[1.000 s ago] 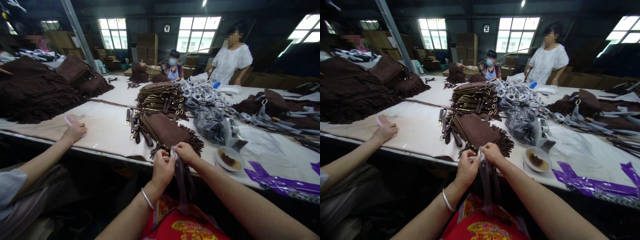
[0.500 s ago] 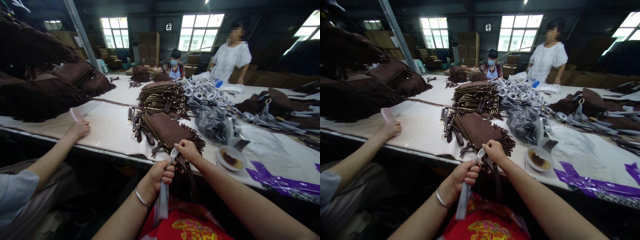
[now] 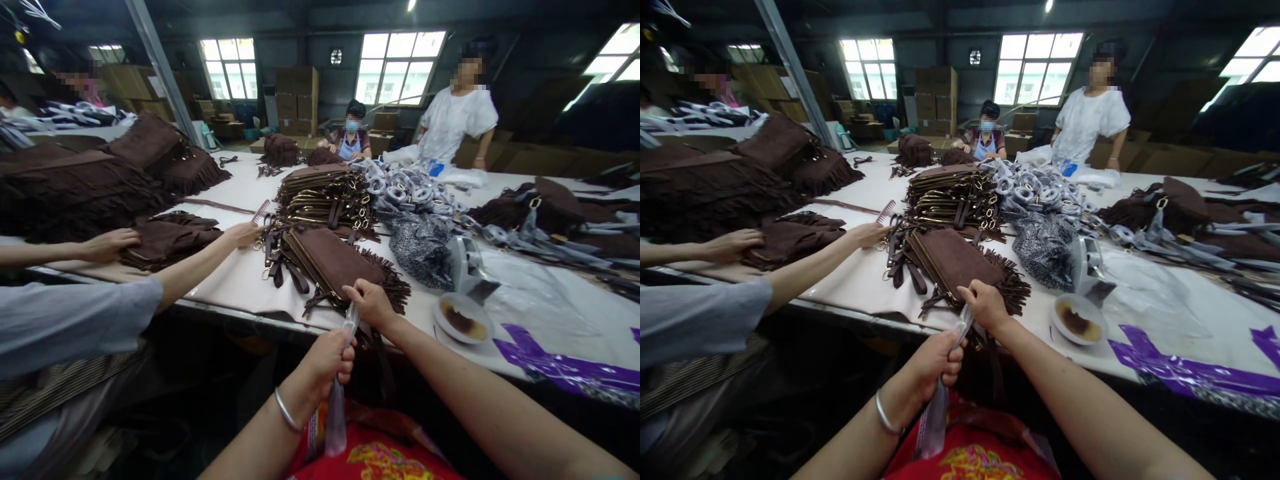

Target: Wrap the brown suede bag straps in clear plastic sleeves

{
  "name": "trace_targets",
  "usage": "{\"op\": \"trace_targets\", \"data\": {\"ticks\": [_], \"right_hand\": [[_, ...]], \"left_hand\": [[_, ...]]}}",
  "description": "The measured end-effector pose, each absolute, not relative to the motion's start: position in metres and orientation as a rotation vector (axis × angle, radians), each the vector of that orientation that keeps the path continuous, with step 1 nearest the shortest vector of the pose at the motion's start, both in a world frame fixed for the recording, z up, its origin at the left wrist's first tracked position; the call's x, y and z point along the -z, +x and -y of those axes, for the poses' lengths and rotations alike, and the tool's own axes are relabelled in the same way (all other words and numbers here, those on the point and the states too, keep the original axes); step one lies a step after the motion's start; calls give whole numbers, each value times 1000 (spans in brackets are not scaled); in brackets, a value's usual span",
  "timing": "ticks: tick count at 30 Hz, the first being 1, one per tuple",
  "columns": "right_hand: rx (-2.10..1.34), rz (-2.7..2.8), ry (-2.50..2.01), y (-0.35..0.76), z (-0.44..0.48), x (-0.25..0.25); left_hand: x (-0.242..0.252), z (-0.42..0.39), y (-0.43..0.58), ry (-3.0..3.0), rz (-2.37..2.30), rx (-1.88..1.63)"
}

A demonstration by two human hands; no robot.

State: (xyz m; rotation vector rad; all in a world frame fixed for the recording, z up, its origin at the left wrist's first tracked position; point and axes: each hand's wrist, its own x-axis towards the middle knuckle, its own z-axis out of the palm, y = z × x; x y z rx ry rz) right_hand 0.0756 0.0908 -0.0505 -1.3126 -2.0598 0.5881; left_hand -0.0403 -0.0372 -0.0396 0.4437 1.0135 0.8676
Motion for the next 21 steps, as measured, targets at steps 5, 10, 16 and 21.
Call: {"op": "trace_targets", "data": {"ticks": [5, 10, 16, 21], "right_hand": [[-425, 2166, -1498, 83, -101, 54], [-622, 2251, -1325, 101, -105, 40], [-604, 2558, -1139, 100, -91, 23], [-272, 2785, -1053, 86, -86, 18]], "left_hand": [[47, 41, -34, 1173, -1544, -944], [51, 48, -37, 1635, -1923, -778], [64, 50, -31, 1676, -1864, -757], [60, 53, -30, 1520, -1683, -855]]}}
